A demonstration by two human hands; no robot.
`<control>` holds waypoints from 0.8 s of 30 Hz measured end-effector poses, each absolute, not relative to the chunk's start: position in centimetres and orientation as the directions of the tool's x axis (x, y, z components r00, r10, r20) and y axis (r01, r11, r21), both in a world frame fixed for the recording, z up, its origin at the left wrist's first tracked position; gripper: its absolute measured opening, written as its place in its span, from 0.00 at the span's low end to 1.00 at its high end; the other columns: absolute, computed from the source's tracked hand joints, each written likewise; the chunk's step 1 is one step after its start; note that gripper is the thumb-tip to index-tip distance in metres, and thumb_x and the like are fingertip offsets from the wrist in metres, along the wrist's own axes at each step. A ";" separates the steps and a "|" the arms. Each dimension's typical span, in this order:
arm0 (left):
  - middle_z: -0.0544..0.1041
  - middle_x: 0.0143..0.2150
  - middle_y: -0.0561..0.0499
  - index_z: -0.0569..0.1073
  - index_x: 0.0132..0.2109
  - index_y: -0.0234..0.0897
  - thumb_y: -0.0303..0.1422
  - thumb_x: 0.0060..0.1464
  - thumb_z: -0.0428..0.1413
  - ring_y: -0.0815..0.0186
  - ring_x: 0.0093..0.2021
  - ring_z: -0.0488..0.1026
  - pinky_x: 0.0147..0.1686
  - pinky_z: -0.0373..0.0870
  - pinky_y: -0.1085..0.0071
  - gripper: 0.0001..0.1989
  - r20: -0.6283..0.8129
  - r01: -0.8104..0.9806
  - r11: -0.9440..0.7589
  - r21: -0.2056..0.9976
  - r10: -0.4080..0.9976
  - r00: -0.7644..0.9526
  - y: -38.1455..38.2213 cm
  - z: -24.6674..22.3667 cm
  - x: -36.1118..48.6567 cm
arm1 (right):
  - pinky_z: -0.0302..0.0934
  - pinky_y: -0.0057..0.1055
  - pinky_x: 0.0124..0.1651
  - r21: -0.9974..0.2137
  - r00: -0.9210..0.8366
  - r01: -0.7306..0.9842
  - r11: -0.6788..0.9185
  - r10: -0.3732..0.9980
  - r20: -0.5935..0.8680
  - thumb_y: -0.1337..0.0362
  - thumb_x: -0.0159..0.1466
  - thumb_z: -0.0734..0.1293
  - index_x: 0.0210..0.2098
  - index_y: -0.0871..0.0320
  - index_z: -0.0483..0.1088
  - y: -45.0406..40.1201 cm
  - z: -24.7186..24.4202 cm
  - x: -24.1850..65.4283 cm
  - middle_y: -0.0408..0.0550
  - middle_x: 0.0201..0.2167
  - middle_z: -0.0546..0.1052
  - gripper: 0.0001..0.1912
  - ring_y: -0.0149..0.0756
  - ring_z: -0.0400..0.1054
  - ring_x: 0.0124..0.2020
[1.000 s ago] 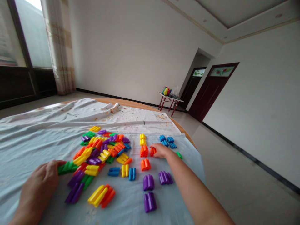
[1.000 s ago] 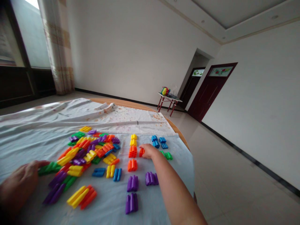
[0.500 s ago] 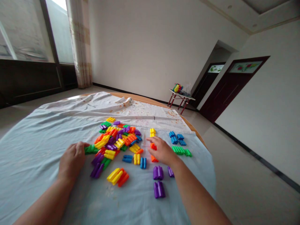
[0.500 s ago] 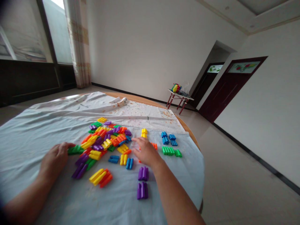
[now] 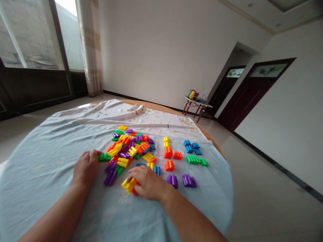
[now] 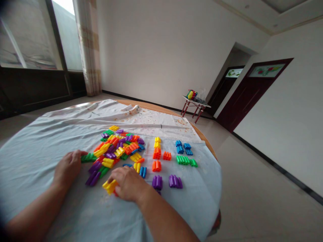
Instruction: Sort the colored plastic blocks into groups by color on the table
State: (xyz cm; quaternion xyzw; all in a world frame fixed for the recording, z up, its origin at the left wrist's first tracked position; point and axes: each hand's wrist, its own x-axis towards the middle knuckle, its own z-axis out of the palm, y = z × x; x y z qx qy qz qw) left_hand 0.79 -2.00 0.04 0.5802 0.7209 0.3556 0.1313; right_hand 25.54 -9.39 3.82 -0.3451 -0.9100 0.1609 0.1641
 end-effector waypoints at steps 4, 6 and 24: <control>0.72 0.41 0.41 0.74 0.39 0.32 0.38 0.56 0.35 0.58 0.45 0.68 0.44 0.64 0.65 0.25 0.184 0.730 0.102 0.676 0.936 -0.301 -1.8 0.0 0.7 | 0.52 0.29 0.56 -0.387 -0.704 0.569 0.726 0.673 0.226 0.71 0.58 0.63 0.44 0.57 0.68 -9.9 4.4 25.4 0.46 0.48 0.72 0.15 0.32 0.62 0.52; 0.72 0.42 0.40 0.74 0.39 0.32 0.38 0.55 0.35 0.57 0.45 0.68 0.44 0.64 0.65 0.24 0.176 0.728 0.107 0.678 0.937 -0.301 -1.7 -0.1 0.6 | 0.55 0.32 0.53 -0.348 -0.665 0.639 0.686 0.720 0.199 0.64 0.58 0.65 0.44 0.55 0.68 -10.1 4.3 24.7 0.46 0.46 0.73 0.13 0.36 0.64 0.49; 0.71 0.42 0.41 0.72 0.38 0.37 0.41 0.53 0.32 0.54 0.46 0.67 0.45 0.63 0.62 0.25 0.138 0.730 0.114 0.674 0.951 -0.276 -1.1 -0.7 -0.2 | 0.54 0.33 0.55 -0.390 -0.482 0.669 0.632 0.769 0.419 0.71 0.53 0.66 0.51 0.57 0.65 -8.3 8.2 27.9 0.47 0.46 0.73 0.24 0.36 0.64 0.48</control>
